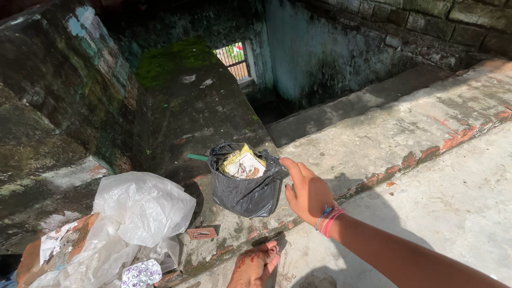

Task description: The person opens a plastic bag to retrieve small packets, then walks into a bedroom and gathers various clothes on a bed.

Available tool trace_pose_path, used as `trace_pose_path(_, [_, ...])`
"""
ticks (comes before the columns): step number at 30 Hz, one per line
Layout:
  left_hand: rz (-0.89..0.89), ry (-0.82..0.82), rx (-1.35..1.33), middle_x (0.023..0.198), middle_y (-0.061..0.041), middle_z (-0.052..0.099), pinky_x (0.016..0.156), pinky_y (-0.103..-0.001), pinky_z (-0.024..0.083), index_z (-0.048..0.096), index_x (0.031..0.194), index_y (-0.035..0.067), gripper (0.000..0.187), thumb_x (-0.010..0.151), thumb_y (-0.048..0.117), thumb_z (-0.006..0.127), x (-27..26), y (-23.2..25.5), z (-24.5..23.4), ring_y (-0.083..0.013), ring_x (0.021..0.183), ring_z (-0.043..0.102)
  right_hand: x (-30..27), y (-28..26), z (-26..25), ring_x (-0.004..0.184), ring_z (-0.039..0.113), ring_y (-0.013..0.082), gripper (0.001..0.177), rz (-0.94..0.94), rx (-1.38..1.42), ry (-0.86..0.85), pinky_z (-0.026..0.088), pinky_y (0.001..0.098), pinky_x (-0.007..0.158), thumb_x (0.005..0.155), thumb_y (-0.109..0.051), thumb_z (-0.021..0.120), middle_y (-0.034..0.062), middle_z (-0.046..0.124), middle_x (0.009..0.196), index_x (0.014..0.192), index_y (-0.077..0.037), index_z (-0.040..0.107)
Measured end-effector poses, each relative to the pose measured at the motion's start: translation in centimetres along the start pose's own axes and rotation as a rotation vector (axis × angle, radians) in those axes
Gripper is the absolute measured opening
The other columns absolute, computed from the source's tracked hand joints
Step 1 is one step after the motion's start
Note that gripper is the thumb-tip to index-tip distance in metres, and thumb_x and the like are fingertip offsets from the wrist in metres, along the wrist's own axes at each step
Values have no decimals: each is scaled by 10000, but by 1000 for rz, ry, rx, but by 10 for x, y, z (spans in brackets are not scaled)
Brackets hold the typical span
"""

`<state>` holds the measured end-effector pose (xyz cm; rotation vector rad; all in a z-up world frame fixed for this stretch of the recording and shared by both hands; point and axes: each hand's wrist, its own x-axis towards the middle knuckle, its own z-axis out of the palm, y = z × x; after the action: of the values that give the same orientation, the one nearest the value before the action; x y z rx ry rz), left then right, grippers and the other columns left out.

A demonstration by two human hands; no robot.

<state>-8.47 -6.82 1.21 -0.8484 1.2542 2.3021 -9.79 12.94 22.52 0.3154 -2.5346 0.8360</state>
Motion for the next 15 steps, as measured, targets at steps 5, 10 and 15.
trace_pose_path(5, [169, -90, -23, 1175, -188, 723, 941, -345, 617, 699, 1088, -104, 211, 887, -128, 635, -62, 142, 62, -259, 1050, 706, 44, -13, -11, 938, 633, 279, 501, -267, -213, -33, 439, 438, 822, 830, -127, 693, 89, 648, 929, 1316, -187, 587])
trace_pose_path(10, [671, 115, 506, 980, -153, 762, 795, -329, 618, 744, 1036, -70, 195, 862, -62, 658, -60, 217, 142, -249, 877, 729, 45, -3, -8, 993, 639, 254, 134, -286, -225, -16, 424, 439, 894, 925, -196, 666, 39, 671, 935, 1052, -153, 665])
trace_pose_path(15, [901, 266, 1343, 973, -149, 757, 821, -376, 589, 724, 1095, 40, 189, 913, 49, 675, -87, 226, 162, -279, 899, 728, 36, -12, -8, 1020, 641, 282, 348, -202, -209, -41, 425, 454, 874, 875, -157, 644, 87, 678, 1019, 1214, -94, 595])
